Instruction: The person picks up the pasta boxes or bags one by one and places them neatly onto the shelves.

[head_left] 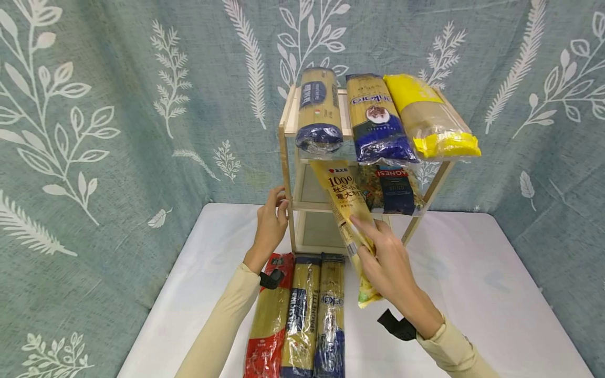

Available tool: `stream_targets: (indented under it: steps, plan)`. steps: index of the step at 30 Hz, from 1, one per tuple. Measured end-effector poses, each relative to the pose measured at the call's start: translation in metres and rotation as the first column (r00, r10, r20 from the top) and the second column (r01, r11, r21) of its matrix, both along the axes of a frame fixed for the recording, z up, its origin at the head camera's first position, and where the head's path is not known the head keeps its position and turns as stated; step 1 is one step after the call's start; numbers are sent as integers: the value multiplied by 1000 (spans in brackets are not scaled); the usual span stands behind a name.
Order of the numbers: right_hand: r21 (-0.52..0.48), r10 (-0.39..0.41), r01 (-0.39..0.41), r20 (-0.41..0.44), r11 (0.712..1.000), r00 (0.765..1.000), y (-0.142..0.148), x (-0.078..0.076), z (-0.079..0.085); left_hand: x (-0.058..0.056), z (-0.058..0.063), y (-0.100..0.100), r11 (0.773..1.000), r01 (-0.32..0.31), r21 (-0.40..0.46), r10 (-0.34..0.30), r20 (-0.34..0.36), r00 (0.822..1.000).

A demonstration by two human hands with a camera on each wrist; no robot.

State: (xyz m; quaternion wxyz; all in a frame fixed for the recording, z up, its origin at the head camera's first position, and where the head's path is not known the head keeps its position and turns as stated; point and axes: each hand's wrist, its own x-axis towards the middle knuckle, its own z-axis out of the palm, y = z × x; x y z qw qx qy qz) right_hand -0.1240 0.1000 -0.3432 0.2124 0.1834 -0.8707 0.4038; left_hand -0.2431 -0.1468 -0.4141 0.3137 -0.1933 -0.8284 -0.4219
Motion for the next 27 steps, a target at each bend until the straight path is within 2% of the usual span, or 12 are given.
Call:
stream_targets:
  steps: [6, 11, 15, 18, 22, 25, 27]
  plan:
    - [19, -38, 37, 77, 999, 996, -13, -27, 3, -1, -2, -2, 1000, -8, -5, 8, 5, 1000]
    - [98, -71, 58, 145, 994, 987, -25, -50, 5, -1, -2, -4, 1000, -8, -9, 8, 9, 1000]
    - [117, -87, 66, 184, 991, 979, -34, -72, 5, -1, -3, -4, 1000, -20, -3, 20, -4, 1000]
    - [109, -115, 96, 178, 989, 977, -39, -88, 3, -3, -3, -1, 1000, -16, -1, 16, -15, 1000]
    - [132, -161, 148, 94, 980, 982, -43, -104, 2, -4, -3, 4, 1000, 8, -11, -8, -8, 1000]
    - [178, -157, 145, 55, 973, 986, -49, -113, 4, -3, -2, 4, 1000, 0, -6, 0, -5, 1000]
    - [217, -153, 134, 70, 967, 986, -55, -118, 5, -3, -2, 3, 1000, -14, -1, 14, -5, 1000]
